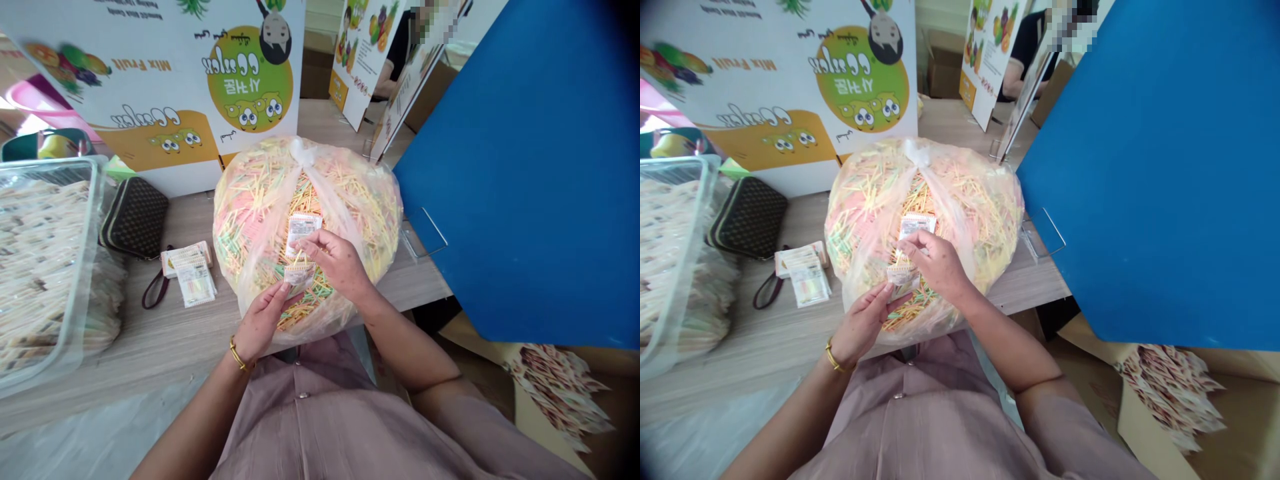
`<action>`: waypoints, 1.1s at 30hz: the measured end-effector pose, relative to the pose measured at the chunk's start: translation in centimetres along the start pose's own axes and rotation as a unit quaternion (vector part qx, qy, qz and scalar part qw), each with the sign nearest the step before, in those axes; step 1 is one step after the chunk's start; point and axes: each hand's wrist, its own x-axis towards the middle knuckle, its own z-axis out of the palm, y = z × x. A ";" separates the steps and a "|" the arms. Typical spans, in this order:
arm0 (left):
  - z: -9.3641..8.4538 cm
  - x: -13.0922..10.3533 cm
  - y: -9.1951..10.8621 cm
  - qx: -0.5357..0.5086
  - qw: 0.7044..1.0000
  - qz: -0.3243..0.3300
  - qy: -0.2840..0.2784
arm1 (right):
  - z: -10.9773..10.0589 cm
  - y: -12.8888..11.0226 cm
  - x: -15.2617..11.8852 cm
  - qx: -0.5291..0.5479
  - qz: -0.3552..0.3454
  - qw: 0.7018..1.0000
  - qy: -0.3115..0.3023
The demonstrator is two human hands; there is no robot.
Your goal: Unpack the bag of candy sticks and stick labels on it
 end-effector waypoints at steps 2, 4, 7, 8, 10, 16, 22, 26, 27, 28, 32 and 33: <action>0.1 0.0 0.0 -0.021 1.000 -0.009 0.000 | 0.4 -0.2 -0.3 -0.007 -0.004 1.000 -0.006; 0.1 0.1 0.1 -0.052 0.998 -0.027 0.008 | 0.6 -0.1 -0.4 0.000 -0.008 1.000 -0.014; -0.2 0.1 0.3 -0.090 0.995 -0.048 0.018 | 0.7 0.9 -0.2 0.058 -0.001 0.998 0.014; -0.2 0.1 0.3 -0.093 0.994 -0.050 0.018 | 0.7 1.2 -0.1 0.086 0.006 0.996 0.030; -0.3 0.1 0.4 -0.083 0.995 -0.050 0.011 | 0.6 1.8 0.1 0.131 0.018 0.990 0.044; 0.4 0.0 0.1 -0.033 0.998 -0.048 -0.017 | 1.0 1.7 0.1 0.093 -0.029 0.991 0.087; 0.4 0.0 0.3 -0.070 0.996 -0.055 0.000 | 1.4 1.4 -0.5 0.004 -0.089 0.992 0.086; 0.0 0.1 0.6 -0.114 0.992 -0.058 0.020 | 1.4 1.8 -0.8 -0.097 -0.114 0.988 0.027; -0.1 0.1 0.7 -0.119 0.991 -0.065 0.018 | 1.3 2.0 -0.8 -0.110 -0.118 0.987 0.013; -0.1 0.0 0.7 -0.121 0.990 -0.074 0.015 | 1.1 2.1 -0.8 -0.113 -0.120 0.986 -0.001; -0.1 0.0 0.8 -0.126 0.988 -0.082 0.016 | 0.4 2.2 -0.7 -0.015 -0.034 0.995 -0.092; -0.1 0.0 0.9 -0.126 0.989 -0.078 0.016 | 0.2 2.2 -0.7 0.005 0.002 0.992 -0.122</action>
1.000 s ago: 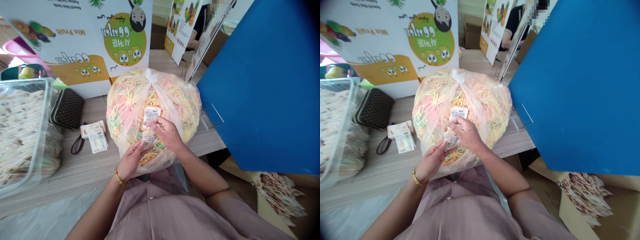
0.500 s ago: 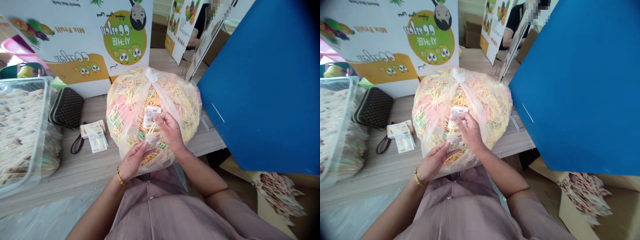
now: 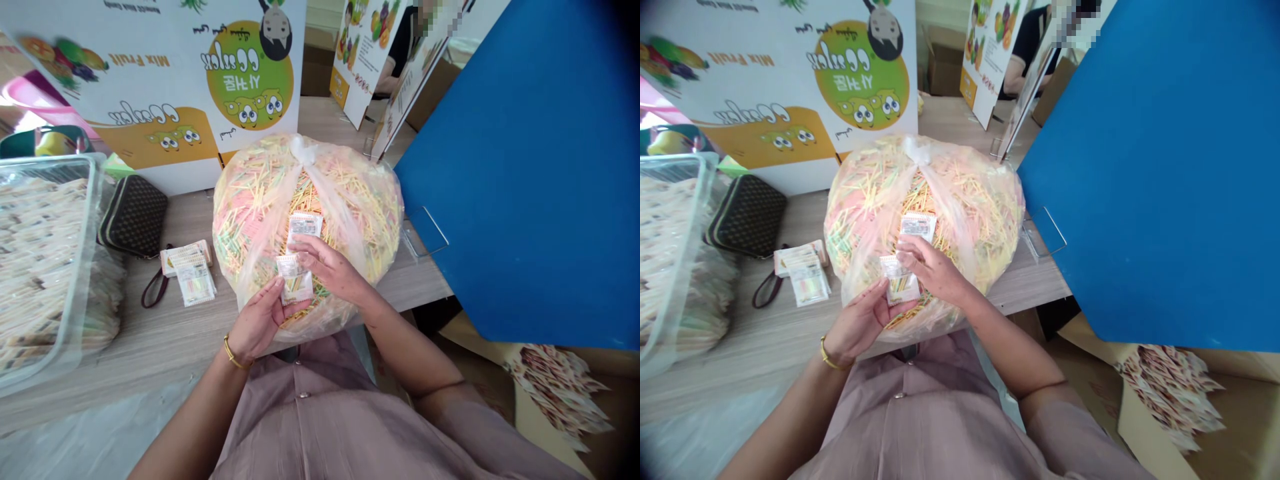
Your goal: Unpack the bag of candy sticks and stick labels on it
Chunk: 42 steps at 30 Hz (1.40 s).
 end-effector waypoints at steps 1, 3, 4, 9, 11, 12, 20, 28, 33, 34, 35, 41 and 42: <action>0.0 0.0 0.1 0.001 1.000 0.004 0.000 | -0.1 0.0 0.0 0.004 0.028 0.999 -0.026; 0.0 -0.1 0.4 0.007 1.000 0.005 0.002 | -0.2 -0.1 0.0 -0.040 0.054 0.996 -0.052; -0.1 -0.1 0.5 0.013 1.000 0.003 0.001 | -0.2 -0.1 0.0 -0.068 0.054 0.995 -0.054; -0.5 -0.1 0.7 0.077 0.996 -0.011 -0.033 | 0.0 -0.1 0.3 -0.054 0.023 0.998 -0.027; -0.7 -0.1 0.6 0.088 0.995 -0.012 -0.045 | 0.1 -0.1 0.3 -0.038 0.033 0.998 -0.036; -0.7 0.0 0.5 0.086 0.995 -0.010 -0.049 | 0.1 -0.1 0.3 -0.047 0.042 0.997 -0.046; -0.9 0.2 0.3 0.048 0.999 -0.012 -0.007 | -0.5 0.1 0.3 -0.029 0.037 0.999 -0.009; -1.8 0.9 0.1 0.052 0.995 0.045 0.072 | 1.3 1.2 -2.8 -0.411 0.068 0.908 -0.049; -1.8 1.2 -0.3 0.056 0.992 0.057 0.103 | 3.1 3.0 -2.9 -0.492 0.001 0.868 -0.059; -1.7 1.1 -0.2 0.051 0.992 0.059 0.099 | 2.8 3.0 -2.7 -0.493 0.000 0.868 -0.057; -1.6 1.0 -0.1 0.047 0.992 0.063 0.094 | 2.5 2.9 -2.4 -0.493 -0.002 0.869 -0.054; -1.4 0.5 0.1 0.060 0.991 0.085 0.084 | 0.3 2.2 -1.9 -0.411 0.041 0.911 -0.007; -1.5 0.5 0.0 0.070 0.990 0.089 0.082 | 0.1 2.2 -1.9 -0.392 0.052 0.919 0.010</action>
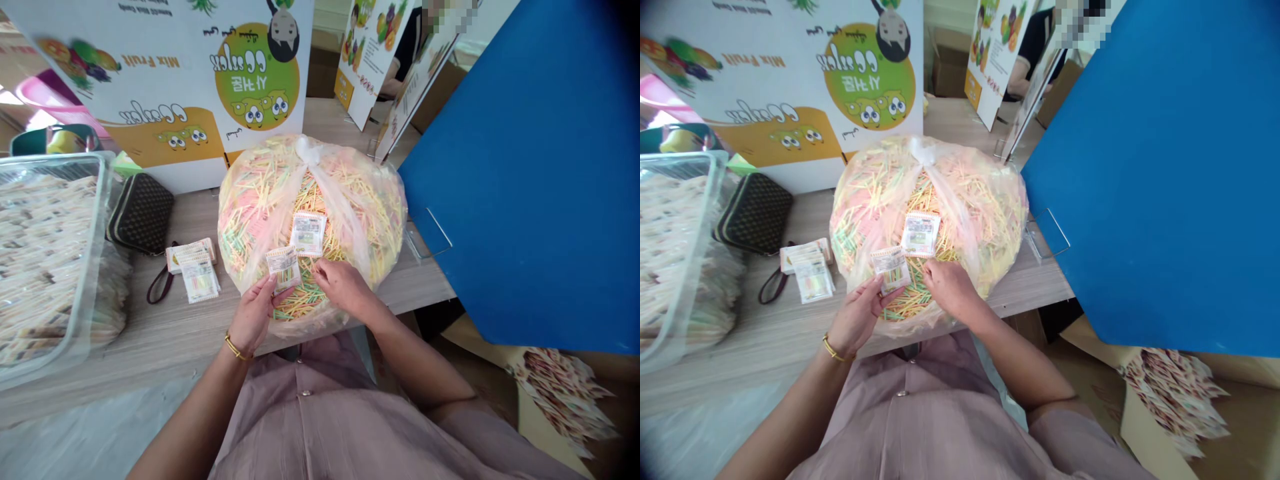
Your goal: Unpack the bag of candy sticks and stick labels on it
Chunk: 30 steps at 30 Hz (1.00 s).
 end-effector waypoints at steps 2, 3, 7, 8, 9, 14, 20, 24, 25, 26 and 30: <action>-0.1 0.1 -0.3 0.020 1.000 0.010 -0.010 | -0.4 0.1 -0.1 0.045 0.025 0.998 0.024; -0.2 0.1 -0.4 0.030 0.999 0.014 -0.018 | -0.7 0.1 -0.1 0.072 0.035 0.996 0.036; -0.5 0.2 -0.8 0.084 0.995 0.011 -0.056 | -2.4 -0.3 -0.1 0.192 0.031 0.978 0.072; -0.6 0.3 -0.8 0.100 0.993 0.007 -0.059 | -2.9 -0.5 0.0 0.208 0.013 0.975 0.078; -0.8 0.3 -0.9 0.117 0.991 0.006 -0.059 | -3.4 -0.8 0.1 0.212 -0.012 0.974 0.081; -1.5 0.6 -1.1 0.215 0.976 0.033 -0.030 | -5.4 -1.6 0.3 0.137 -0.099 0.985 0.035; -1.5 0.6 -1.0 0.320 0.945 0.067 -0.010 | -7.0 -1.2 0.4 0.034 -0.174 0.984 0.024; -1.2 0.4 -0.7 0.360 0.929 0.079 -0.017 | -7.9 -1.0 0.7 -0.090 -0.219 0.971 0.022; -1.2 0.3 -0.7 0.367 0.927 0.082 -0.020 | -8.0 -1.1 0.7 -0.113 -0.230 0.967 0.014; -1.1 0.3 -0.7 0.371 0.925 0.083 -0.023 | -8.1 -1.2 0.9 -0.129 -0.240 0.962 0.006; -0.8 0.3 -0.8 0.376 0.922 0.085 -0.037 | -7.4 -2.0 1.4 -0.115 -0.289 0.950 -0.022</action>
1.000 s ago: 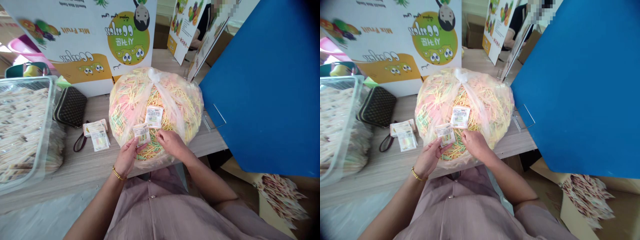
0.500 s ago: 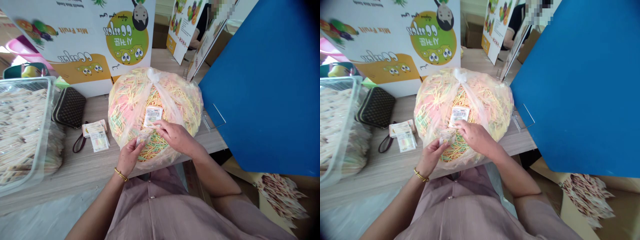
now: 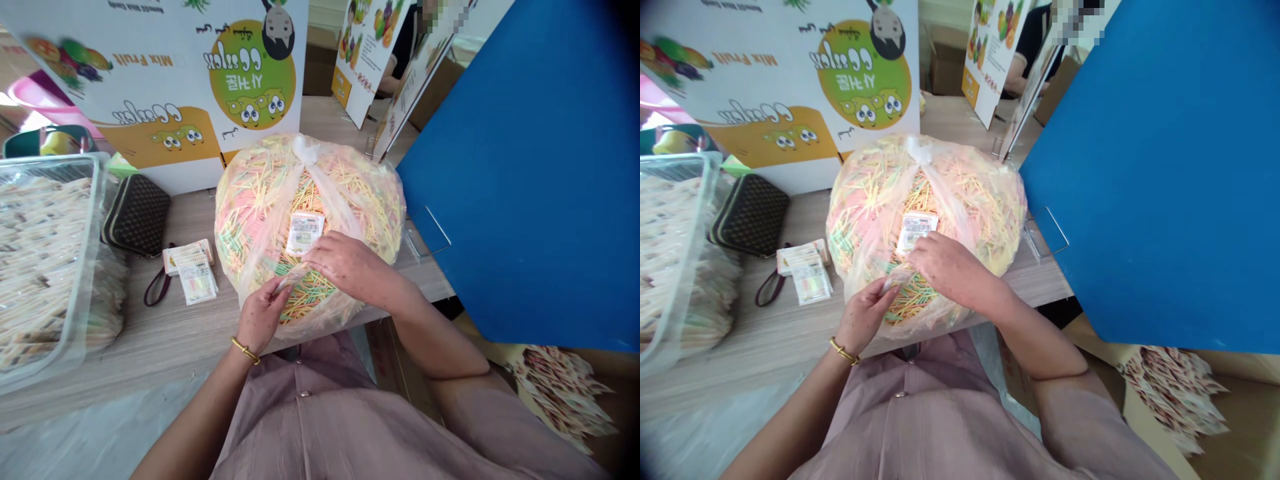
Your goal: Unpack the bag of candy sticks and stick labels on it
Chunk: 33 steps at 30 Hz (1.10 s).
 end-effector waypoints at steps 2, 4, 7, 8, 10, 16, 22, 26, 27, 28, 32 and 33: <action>0.2 0.1 0.0 -0.006 1.000 -0.001 -0.004 | 0.6 -0.1 0.5 0.044 -0.016 0.999 -0.001; 0.3 0.1 0.1 -0.020 1.000 -0.007 -0.008 | 1.2 -0.2 1.0 0.092 -0.014 0.996 -0.012; 0.3 0.2 0.1 -0.072 0.997 -0.018 -0.026 | 1.8 -0.2 1.5 0.158 0.007 0.986 -0.043; 0.3 0.3 0.0 -0.095 0.995 -0.023 -0.035 | 1.9 -0.2 1.7 0.186 0.017 0.981 -0.046; 0.3 0.3 -0.2 -0.133 0.989 -0.032 -0.051 | 2.0 0.0 1.8 0.246 0.045 0.968 -0.021; 0.2 0.4 -0.6 -0.195 0.977 -0.059 -0.058 | 2.1 0.3 1.4 0.413 0.165 0.878 0.179; 0.6 0.3 0.1 -0.247 0.964 -0.074 -0.064 | 2.9 -1.2 1.1 0.483 0.189 0.816 0.257; 0.7 0.2 0.4 -0.258 0.961 -0.078 -0.062 | 4.3 -2.0 1.3 0.473 0.199 0.816 0.268; 0.7 0.1 0.5 -0.261 0.960 -0.078 -0.061 | 4.6 -2.1 1.3 0.461 0.201 0.825 0.257; 0.8 0.1 0.6 -0.265 0.959 -0.079 -0.061 | 4.8 -2.1 1.3 0.449 0.200 0.836 0.244; 0.8 0.1 1.0 -0.308 0.945 -0.094 -0.065 | 5.0 -1.6 1.3 0.390 0.154 0.887 0.194; 0.8 0.1 1.1 -0.324 0.938 -0.100 -0.067 | 5.0 -1.5 1.3 0.386 0.139 0.893 0.184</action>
